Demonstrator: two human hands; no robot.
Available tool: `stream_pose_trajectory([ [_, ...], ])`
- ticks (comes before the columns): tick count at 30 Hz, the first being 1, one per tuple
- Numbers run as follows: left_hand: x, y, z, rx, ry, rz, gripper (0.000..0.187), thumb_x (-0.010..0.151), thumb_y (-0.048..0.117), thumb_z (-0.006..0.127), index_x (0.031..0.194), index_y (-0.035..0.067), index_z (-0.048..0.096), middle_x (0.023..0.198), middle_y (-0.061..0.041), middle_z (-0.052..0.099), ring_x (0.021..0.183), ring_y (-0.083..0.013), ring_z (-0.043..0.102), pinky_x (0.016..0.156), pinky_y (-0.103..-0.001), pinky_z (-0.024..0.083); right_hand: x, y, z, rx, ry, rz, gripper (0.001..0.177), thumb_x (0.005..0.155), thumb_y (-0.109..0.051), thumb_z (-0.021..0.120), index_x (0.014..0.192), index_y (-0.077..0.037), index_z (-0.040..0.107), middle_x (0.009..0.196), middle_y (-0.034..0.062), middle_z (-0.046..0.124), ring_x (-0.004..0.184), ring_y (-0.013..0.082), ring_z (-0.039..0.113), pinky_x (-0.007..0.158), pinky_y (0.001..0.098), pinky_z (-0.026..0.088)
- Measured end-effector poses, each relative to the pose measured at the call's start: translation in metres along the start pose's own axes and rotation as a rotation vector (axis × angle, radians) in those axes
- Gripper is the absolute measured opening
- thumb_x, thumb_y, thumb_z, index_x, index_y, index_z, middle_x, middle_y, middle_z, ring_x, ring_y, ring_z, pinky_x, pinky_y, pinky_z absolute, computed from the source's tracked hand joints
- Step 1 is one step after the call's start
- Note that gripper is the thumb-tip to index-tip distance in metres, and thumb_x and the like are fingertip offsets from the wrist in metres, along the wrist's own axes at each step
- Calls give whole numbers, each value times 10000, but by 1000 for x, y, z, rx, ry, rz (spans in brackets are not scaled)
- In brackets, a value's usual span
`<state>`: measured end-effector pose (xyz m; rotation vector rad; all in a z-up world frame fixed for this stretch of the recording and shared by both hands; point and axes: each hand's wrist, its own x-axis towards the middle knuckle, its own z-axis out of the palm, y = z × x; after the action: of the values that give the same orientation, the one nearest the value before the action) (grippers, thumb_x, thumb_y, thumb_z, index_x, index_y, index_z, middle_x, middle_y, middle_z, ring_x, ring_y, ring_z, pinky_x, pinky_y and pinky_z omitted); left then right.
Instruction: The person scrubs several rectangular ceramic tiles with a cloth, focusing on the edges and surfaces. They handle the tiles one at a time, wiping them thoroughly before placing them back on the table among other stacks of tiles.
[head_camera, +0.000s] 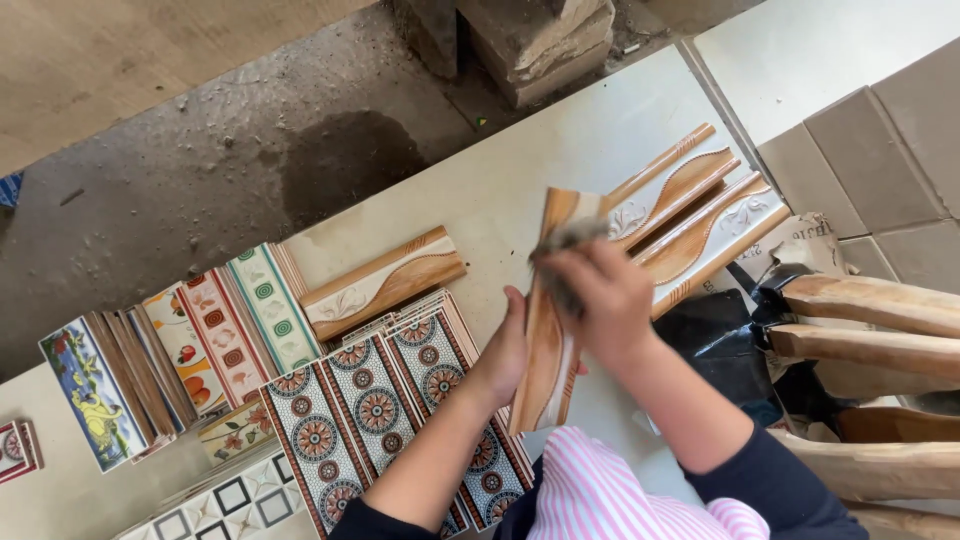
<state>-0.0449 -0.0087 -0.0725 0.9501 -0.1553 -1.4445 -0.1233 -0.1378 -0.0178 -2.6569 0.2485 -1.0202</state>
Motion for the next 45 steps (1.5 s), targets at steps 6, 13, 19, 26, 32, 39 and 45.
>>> stream_pose_trajectory([
  [6, -12, 4, 7, -96, -4, -51, 882, 1010, 722, 153, 1480, 73, 521, 1373, -214, 642, 1246, -280, 634, 1007, -428, 551, -8, -15, 8, -44, 41, 147, 152, 881, -243, 702, 1015, -174, 725, 871, 22, 569, 729, 265, 653, 652, 376, 536],
  [13, -13, 12, 5, -304, 59, -194, 1094, 878, 855, 113, 1493, 51, 528, 1464, -170, 590, 1235, -263, 618, 1036, -384, 507, -81, -58, 24, 151, -206, 131, 224, 903, -322, 614, 1044, -156, 665, 833, 29, 538, 628, 248, 611, 537, 361, 496],
  [19, 2, -51, -3, -112, 167, -158, 932, 926, 854, 168, 1515, 205, 483, 1063, -209, 734, 778, -326, 743, 637, -386, 637, -31, 0, 13, 87, -176, 218, 165, 844, -215, 648, 997, -152, 644, 922, 65, 600, 809, 347, 680, 672, 448, 555],
  [26, -34, 17, 44, 719, 25, -165, 993, 901, 533, 667, 1663, 240, 101, 1372, -190, 600, 1081, -281, 645, 790, -367, 607, -12, 38, -10, -141, 18, 364, 255, 832, -119, 759, 1068, -183, 684, 1047, 15, 615, 848, 339, 715, 754, 419, 576],
  [32, -39, 55, 62, 925, 56, -214, 1057, 791, 527, 735, 1657, 330, 161, 1358, -223, 583, 1139, -301, 659, 921, -405, 563, -63, 34, -6, -124, -53, 281, 316, 809, -181, 695, 1105, -270, 764, 1019, -46, 617, 856, 210, 723, 759, 340, 588],
  [39, -37, 46, 53, 856, -15, -134, 1317, 584, 429, 869, 1669, 240, 147, 1281, -210, 584, 1025, -290, 647, 906, -413, 564, -66, 1, -24, 184, -156, 212, 215, 889, -190, 610, 1051, -201, 751, 891, 13, 592, 672, 303, 687, 642, 350, 580],
  [45, -17, 0, 19, 394, -78, 24, 1142, 858, 879, 287, 1665, 119, 13, 1624, -278, 274, 1388, -353, 379, 1131, -555, 390, -61, -34, -23, 388, -177, 193, 116, 888, -273, 716, 946, -177, 749, 841, 18, 617, 572, 342, 646, 540, 358, 565],
])
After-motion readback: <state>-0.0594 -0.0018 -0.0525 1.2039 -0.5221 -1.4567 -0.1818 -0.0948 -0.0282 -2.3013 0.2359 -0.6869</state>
